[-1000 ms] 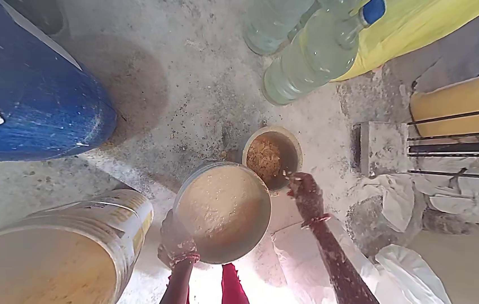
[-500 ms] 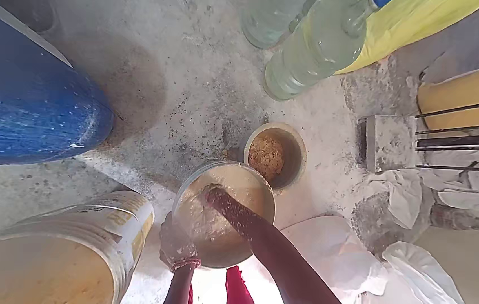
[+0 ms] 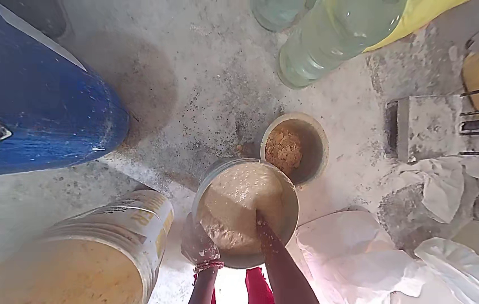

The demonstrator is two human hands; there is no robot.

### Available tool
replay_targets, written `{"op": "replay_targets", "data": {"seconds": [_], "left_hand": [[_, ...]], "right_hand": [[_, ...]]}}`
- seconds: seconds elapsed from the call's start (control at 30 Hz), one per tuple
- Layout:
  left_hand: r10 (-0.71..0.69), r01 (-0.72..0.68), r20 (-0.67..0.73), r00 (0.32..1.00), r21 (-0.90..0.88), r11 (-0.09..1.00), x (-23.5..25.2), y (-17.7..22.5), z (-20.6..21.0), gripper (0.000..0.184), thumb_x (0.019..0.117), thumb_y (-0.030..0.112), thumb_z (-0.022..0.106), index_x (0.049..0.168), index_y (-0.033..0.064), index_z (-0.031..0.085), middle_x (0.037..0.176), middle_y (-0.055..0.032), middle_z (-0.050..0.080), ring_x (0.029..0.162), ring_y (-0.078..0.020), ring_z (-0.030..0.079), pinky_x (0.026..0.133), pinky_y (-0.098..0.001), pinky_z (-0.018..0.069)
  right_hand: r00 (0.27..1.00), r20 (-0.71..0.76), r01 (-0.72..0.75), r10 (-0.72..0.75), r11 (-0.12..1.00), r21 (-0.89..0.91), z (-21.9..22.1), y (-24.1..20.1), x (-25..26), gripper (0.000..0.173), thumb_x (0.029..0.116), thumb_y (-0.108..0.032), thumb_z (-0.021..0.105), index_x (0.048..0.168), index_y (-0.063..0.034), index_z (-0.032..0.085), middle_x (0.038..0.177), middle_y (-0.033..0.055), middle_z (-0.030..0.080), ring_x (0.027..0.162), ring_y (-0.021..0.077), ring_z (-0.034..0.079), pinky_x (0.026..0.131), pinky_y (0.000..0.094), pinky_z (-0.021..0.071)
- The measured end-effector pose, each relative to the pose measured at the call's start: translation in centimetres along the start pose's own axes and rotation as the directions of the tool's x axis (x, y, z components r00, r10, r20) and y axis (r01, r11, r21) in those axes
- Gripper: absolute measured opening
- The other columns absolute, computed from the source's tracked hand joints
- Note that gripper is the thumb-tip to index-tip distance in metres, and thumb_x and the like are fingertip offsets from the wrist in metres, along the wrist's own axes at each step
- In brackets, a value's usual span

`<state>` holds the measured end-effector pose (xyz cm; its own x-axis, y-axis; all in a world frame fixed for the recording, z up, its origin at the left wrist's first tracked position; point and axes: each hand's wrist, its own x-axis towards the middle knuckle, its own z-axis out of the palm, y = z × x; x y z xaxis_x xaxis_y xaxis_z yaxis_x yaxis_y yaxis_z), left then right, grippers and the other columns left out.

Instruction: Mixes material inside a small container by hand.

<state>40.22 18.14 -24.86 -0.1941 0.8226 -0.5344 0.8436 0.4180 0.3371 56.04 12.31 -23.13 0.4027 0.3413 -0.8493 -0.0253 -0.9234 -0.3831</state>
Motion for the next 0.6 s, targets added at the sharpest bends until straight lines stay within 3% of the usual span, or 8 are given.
{"op": "replay_targets", "data": {"seconds": [0.07,0.13,0.2,0.27,0.3,0.37,0.47,0.6], "left_hand": [[0.01,-0.022,-0.1,0.995,-0.117,0.993,0.3,1.7,-0.9,0.05,0.109,0.029,0.029,0.141,0.0042,0.058,0.135,-0.0248,0.062,0.126,-0.0431,0.059,0.1,-0.0667,0.0417],[-0.002,-0.015,-0.108,0.994,-0.154,0.988,0.5,2.3,-1.3,0.051,0.1089,0.028,0.028,0.141,0.0022,0.058,0.135,-0.0257,0.062,0.127,-0.0433,0.058,0.102,-0.0678,0.0387],[0.009,-0.027,-0.112,0.994,-0.156,0.987,0.5,2.2,-1.3,0.052,0.109,0.03,0.028,0.141,0.0019,0.058,0.136,-0.0256,0.062,0.127,-0.0426,0.058,0.102,-0.0673,0.0391],[0.017,-0.039,-0.136,0.991,-0.161,0.986,0.4,2.1,-1.0,0.052,0.1089,0.031,0.029,0.14,0.0017,0.06,0.134,-0.0251,0.063,0.126,-0.0416,0.06,0.102,-0.0659,0.0407],[0.018,-0.04,-0.137,0.99,-0.16,0.986,0.6,2.1,-1.0,0.052,0.1089,0.031,0.028,0.14,0.0018,0.06,0.134,-0.0248,0.063,0.126,-0.0413,0.06,0.102,-0.0657,0.0407],[0.004,-0.022,-0.104,0.995,-0.17,0.985,0.5,2.2,-1.3,0.053,0.1091,0.03,0.027,0.142,0.0013,0.057,0.138,-0.0249,0.061,0.131,-0.0417,0.056,0.105,-0.0659,0.0374],[-0.01,0.002,-0.058,0.998,-0.14,0.99,0.5,2.2,-1.4,0.052,0.1095,0.029,0.027,0.145,0.004,0.055,0.142,-0.0234,0.058,0.134,-0.0417,0.053,0.107,-0.0656,0.0363],[0.019,-0.031,-0.091,0.996,-0.13,0.991,0.4,2.1,-1.2,0.049,0.1104,0.028,0.028,0.143,0.0041,0.056,0.138,-0.0233,0.06,0.13,-0.0403,0.056,0.107,-0.0621,0.0398]], "right_hand": [[0.995,0.024,-0.096,0.095,0.995,0.037,2.3,-0.3,-1.3,0.049,0.1126,-0.016,0.031,0.157,0.0058,0.03,0.161,0.0249,0.035,0.151,0.0291,0.034,0.125,0.0396,0.0262],[0.982,0.081,-0.168,0.172,0.984,-0.061,3.9,-1.7,-2.9,0.049,0.113,-0.015,0.03,0.157,0.0062,0.028,0.162,0.0245,0.034,0.152,0.0285,0.033,0.125,0.0383,0.0254],[0.972,0.161,-0.11,0.172,0.935,-0.338,4.7,-1.5,-3.3,0.051,0.1122,-0.018,0.035,0.157,0.0062,0.029,0.163,0.0223,0.033,0.154,0.0276,0.031,0.127,0.038,0.0231],[0.963,0.255,0.055,0.094,0.852,-0.52,5.1,0.4,-2.0,0.057,0.1085,-0.026,0.046,0.155,0.006,0.035,0.162,0.0231,0.036,0.154,0.0305,0.03,0.127,0.0406,0.0214],[0.969,0.247,0.103,0.033,0.849,-0.517,5.5,1.8,-1.1,0.057,0.1072,-0.029,0.049,0.153,0.0048,0.041,0.16,0.0227,0.04,0.152,0.031,0.034,0.126,0.0409,0.0236],[0.985,0.173,0.069,-0.012,0.942,-0.327,4.6,1.7,-1.4,0.052,0.108,-0.021,0.047,0.152,0.0073,0.041,0.157,0.0244,0.043,0.15,0.0303,0.037,0.125,0.0384,0.0264],[0.989,0.114,-0.075,0.091,0.987,-0.142,0.7,-4.7,-4.3,0.048,0.1085,-0.009,0.045,0.153,0.0074,0.036,0.157,0.022,0.044,0.148,0.0222,0.04,0.123,0.0306,0.0274],[0.98,-0.023,0.196,-0.199,0.978,-0.073,-1.1,-2.0,-4.1,0.047,0.1027,-0.005,0.053,0.143,0.0172,0.043,0.143,0.03,0.054,0.137,0.0243,0.052,0.116,0.0281,0.0366]]}}
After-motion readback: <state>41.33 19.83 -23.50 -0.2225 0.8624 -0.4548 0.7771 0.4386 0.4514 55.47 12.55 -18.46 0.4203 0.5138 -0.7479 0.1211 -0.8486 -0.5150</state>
